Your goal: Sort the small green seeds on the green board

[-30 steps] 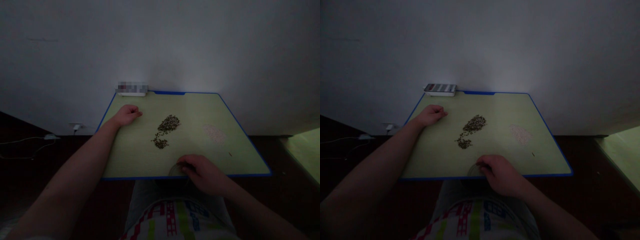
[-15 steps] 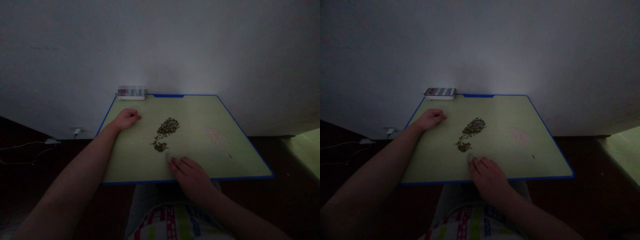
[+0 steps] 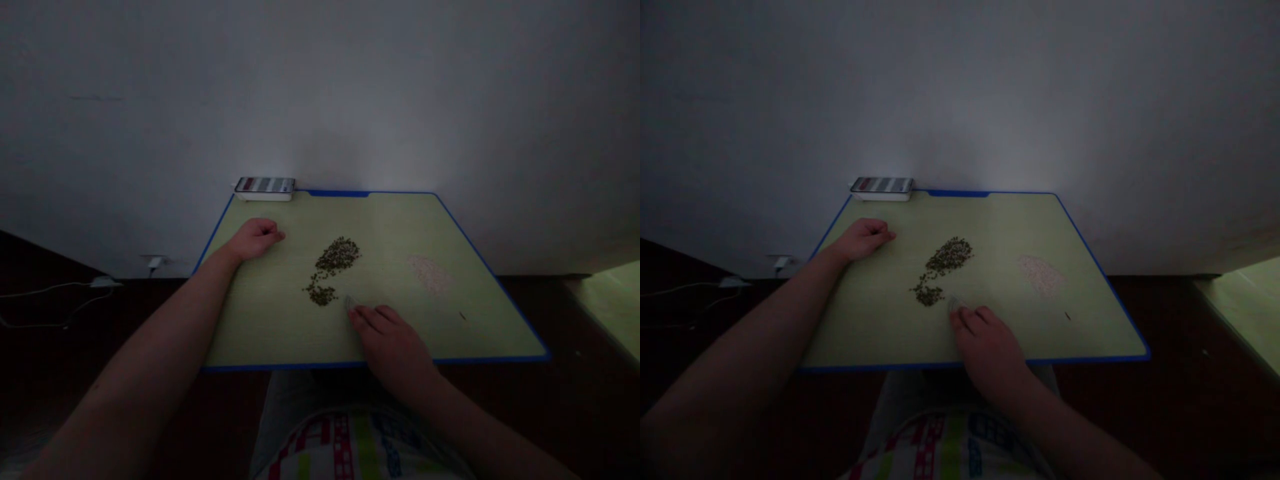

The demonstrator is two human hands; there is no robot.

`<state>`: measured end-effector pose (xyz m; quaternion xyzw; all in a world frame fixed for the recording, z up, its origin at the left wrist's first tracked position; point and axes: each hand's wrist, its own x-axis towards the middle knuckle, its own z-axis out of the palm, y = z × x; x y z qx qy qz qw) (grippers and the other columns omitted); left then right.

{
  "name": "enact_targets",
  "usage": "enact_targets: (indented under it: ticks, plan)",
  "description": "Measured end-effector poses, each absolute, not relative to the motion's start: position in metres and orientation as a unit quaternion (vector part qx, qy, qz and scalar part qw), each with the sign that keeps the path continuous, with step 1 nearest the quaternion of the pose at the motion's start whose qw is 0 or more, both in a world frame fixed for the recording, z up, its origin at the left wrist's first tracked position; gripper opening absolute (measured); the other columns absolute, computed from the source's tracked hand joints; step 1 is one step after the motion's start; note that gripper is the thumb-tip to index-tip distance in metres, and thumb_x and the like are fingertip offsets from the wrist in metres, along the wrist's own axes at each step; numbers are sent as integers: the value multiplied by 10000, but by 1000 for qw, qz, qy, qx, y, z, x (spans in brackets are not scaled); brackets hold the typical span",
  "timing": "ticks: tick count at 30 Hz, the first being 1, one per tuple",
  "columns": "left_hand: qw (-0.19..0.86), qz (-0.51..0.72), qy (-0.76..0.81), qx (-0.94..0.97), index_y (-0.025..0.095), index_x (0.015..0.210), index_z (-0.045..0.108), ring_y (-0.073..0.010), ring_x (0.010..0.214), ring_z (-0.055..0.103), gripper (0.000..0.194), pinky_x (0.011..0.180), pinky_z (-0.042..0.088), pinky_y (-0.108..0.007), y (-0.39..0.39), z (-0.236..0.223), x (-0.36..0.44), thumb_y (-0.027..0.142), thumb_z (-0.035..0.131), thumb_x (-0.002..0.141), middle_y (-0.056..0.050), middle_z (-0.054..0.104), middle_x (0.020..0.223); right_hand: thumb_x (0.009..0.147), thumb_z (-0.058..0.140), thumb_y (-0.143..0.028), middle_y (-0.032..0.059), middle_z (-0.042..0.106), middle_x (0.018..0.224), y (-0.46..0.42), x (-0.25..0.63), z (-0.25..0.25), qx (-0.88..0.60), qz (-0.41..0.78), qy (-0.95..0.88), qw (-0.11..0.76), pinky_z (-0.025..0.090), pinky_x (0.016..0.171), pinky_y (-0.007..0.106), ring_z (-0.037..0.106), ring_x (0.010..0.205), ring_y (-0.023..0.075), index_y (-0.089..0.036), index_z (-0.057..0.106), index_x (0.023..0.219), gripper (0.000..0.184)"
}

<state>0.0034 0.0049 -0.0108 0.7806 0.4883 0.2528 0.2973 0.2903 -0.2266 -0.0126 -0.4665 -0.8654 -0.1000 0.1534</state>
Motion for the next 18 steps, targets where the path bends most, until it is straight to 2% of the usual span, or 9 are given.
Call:
enact_targets:
  ticks: [10,18]
  plan:
    - [295,252,485,784,205,520,373,-89,514,309,393,522,256,-259,4,-11,3,454,586,738,57,306,515,832,520,-6,148,759,1035,-219,285,-11,-430,-70,-882,181,578,796,363,635,867,249,-44,700,1167,382]
    - [294,243,500,777,201,522,384,-87,503,308,389,518,252,-258,5,-10,4,434,592,753,58,311,506,843,522,-8,161,747,1075,-223,282,-12,-415,-44,-893,166,573,826,369,634,905,243,-42,678,1199,390]
